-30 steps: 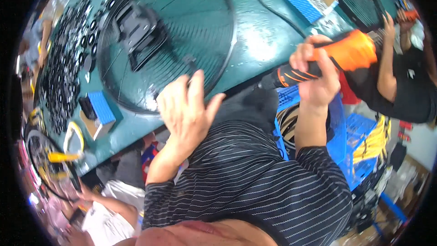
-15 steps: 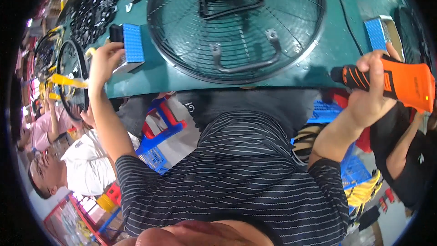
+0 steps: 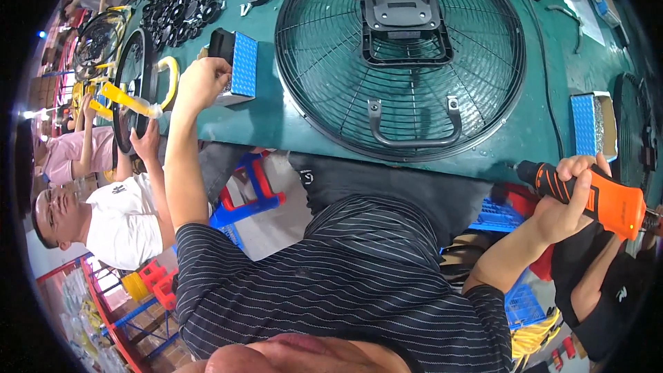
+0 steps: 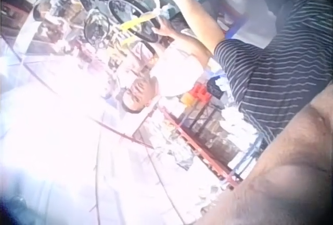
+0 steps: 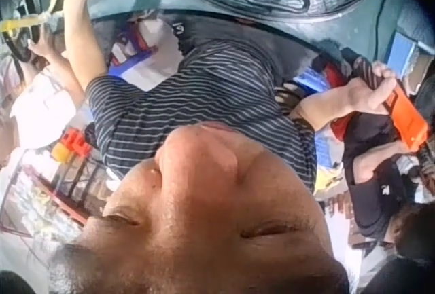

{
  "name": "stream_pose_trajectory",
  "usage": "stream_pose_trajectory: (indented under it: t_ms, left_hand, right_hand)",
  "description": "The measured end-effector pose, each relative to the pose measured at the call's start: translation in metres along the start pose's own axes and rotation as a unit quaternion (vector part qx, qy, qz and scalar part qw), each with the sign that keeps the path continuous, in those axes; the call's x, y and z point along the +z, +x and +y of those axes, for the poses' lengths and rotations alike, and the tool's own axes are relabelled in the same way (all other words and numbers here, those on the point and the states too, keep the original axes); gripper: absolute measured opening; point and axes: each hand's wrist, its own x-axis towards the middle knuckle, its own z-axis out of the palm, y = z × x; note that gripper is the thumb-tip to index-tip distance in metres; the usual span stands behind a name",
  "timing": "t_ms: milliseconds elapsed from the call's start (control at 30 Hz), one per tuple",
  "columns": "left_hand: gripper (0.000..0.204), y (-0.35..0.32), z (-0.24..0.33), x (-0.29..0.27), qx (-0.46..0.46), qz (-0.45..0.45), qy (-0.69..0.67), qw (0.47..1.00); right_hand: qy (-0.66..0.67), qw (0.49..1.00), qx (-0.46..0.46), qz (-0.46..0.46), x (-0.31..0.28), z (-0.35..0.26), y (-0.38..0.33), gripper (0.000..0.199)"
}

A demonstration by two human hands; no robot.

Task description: Assembling industrial fan grilles and housings using an electric screwdriver and screws.

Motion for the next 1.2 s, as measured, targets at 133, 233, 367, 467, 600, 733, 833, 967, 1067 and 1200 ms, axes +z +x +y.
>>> stream_pose_trajectory:
  t_ms: [133, 233, 367, 467, 600, 733, 833, 967, 1067, 1200]
  left_hand:
    - [0.015, -0.001, -0.009, 0.008, 0.027, 0.042, -0.061, 0.997]
    - [0.016, -0.012, -0.013, 0.008, 0.032, 0.134, -0.121, 0.983]
    - [0.016, -0.014, -0.019, 0.017, 0.006, 0.113, -0.276, 0.954]
    - [0.02, -0.011, -0.036, 0.027, 0.039, 0.182, -0.24, 0.953]
    - [0.017, -0.054, 0.012, 0.006, 0.029, 0.203, -0.487, 0.849]
    - [0.012, -0.119, 0.117, 0.02, 0.143, 0.004, -0.748, 0.648]
    - [0.018, -0.138, 0.174, 0.049, 0.194, -0.194, -0.83, 0.486]
    - [0.014, -0.143, 0.208, 0.07, 0.149, -0.257, -0.881, 0.369]
    - [0.019, -0.143, 0.214, 0.074, 0.157, -0.241, -0.88, 0.377]
    - [0.016, -0.142, 0.208, 0.075, 0.166, -0.251, -0.875, 0.379]
  right_hand:
    - [-0.017, 1.0, 0.012, 0.0, -0.006, 0.001, 0.001, 0.035]
    - [-0.014, 0.999, 0.024, -0.038, -0.01, -0.001, 0.005, 0.036]
    - [-0.008, 0.995, 0.057, -0.083, -0.014, -0.011, 0.006, 0.038]
    - [-0.006, 0.993, 0.064, -0.098, -0.013, -0.013, 0.008, 0.038]
    - [0.055, 0.995, 0.033, -0.076, 0.012, -0.022, -0.006, 0.048]
    - [0.255, 0.959, 0.049, -0.113, 0.056, -0.053, -0.031, 0.047]
    - [0.347, 0.924, 0.051, -0.15, 0.092, -0.061, -0.042, 0.048]
    - [0.35, 0.918, 0.049, -0.18, 0.102, -0.058, -0.044, 0.046]
    - [0.342, 0.921, 0.052, -0.178, 0.104, -0.059, -0.047, 0.045]
    - [0.362, 0.914, 0.046, -0.176, 0.11, -0.052, -0.049, 0.041]
